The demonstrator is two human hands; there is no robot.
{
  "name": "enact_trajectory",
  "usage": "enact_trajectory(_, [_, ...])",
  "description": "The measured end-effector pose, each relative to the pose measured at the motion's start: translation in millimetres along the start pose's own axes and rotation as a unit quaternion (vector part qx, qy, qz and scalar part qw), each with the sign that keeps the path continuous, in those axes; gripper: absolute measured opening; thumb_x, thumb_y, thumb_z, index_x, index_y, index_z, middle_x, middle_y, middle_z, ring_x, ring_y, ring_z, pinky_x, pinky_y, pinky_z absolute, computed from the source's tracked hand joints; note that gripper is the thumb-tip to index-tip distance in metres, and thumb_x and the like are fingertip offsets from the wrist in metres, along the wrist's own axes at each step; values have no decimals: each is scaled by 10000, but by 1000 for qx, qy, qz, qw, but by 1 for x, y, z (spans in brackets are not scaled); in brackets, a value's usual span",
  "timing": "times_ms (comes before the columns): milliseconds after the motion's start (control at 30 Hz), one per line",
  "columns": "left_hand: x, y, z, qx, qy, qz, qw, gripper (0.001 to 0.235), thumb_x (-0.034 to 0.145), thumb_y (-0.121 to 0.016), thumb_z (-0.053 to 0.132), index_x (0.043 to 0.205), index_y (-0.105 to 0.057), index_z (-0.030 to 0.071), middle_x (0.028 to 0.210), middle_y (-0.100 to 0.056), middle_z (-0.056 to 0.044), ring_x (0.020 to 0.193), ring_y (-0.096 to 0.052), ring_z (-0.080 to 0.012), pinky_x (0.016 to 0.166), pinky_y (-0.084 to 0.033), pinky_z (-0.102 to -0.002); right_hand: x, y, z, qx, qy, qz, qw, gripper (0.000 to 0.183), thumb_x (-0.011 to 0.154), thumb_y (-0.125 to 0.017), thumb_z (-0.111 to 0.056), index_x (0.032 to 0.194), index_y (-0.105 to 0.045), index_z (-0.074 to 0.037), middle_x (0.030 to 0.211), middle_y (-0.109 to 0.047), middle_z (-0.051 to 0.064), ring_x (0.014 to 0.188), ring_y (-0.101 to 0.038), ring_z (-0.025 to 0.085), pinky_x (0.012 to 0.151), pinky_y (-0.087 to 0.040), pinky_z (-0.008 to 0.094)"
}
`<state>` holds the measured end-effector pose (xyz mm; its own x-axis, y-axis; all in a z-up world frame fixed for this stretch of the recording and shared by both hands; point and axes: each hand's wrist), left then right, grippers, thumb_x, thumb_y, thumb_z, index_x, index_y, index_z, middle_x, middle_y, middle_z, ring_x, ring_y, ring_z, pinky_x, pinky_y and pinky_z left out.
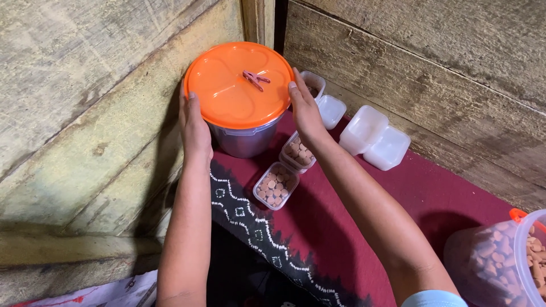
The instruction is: The person is packing incense cones from a large white bucket into small, clear plastic containers.
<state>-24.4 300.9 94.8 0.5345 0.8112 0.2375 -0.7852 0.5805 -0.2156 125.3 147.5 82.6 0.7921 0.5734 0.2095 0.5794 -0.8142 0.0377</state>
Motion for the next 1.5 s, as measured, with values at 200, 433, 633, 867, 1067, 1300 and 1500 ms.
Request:
enact_trajectory(200, [13, 16, -41, 10, 21, 31, 999, 583, 1103, -468, 396, 1586, -360, 89, 1649, -274, -263, 1554, -186, -386, 1297, -125, -489, 13, 6, 13, -62, -18, 9, 998, 553, 1143, -416, -388, 1643, -306, -178, 1698, -192, 247, 1586, -103, 409, 1290, -114, 532])
enact_trajectory(433, [19, 14, -35, -7, -7, -1, 1000, 582, 1128, -458, 466, 1612, -334, 168, 1680, -243, -186, 1564, -211, -362, 1281, -199, -511, 3, 7, 1, -33, -16, 3, 999, 568, 1155, -366, -345, 1661, -214, -137, 1701, -125, 285, 1583, -95, 436, 1293, -111, 551])
enact_trajectory(633, [-4, 20, -14, -28, -4, -34, 999, 614, 1144, -394, 514, 1635, -266, 169, 1691, -212, -163, 1567, -214, -395, 1223, -306, -575, -17, 26, -12, -33, -15, -5, 999, 549, 1154, -309, -319, 1640, -244, -73, 1685, -155, 305, 1564, -145, 470, 1281, -143, 561])
enact_trajectory(867, [-69, 41, -57, -52, -8, 96, 994, 456, 1134, -419, 381, 1561, -412, 222, 1575, -371, -117, 1464, -316, -331, 1144, -243, -523, -56, 87, 3, -82, 8, 39, 996, 491, 1137, -352, -268, 1592, -383, -88, 1601, -376, 274, 1505, -328, 434, 1229, -272, 566])
enact_trajectory(1067, [-192, 11, -68, 43, -165, 42, 984, 241, 1020, -436, 133, 1162, -574, -3, 1050, -566, -126, 1067, -549, -261, 972, -413, -361, -116, 156, 30, -208, 40, 159, 964, 393, 993, -542, -38, 1372, -615, -109, 1340, -643, 117, 1269, -602, 254, 978, -499, 397])
enact_trajectory(1300, [-268, -25, -76, 92, 12, -325, 941, 295, 905, -559, 21, 1185, -651, 45, 1170, -624, -100, 1017, -641, -187, 816, -543, -264, -160, 223, 84, -266, -19, 264, 927, 305, 958, -566, -52, 1231, -691, -108, 1218, -654, 43, 1114, -649, 160, 864, -497, 281])
enact_trajectory(1500, [-241, -77, -80, 88, 28, -367, 926, 602, 903, -636, -3, 1478, -460, -11, 1289, -521, -283, 1236, -577, -486, 986, -559, -502, -151, 227, 74, -408, 62, 183, 892, 401, 881, -685, -19, 1271, -699, -107, 1223, -584, 156, 1166, -605, 414, 910, -563, 474])
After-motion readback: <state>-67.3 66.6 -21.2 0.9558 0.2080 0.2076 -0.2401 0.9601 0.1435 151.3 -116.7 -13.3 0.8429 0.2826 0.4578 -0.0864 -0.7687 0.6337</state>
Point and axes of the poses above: each hand's wrist, its own x-axis towards the middle knuckle, its own y-axis out of the back of the hand, z = x × y
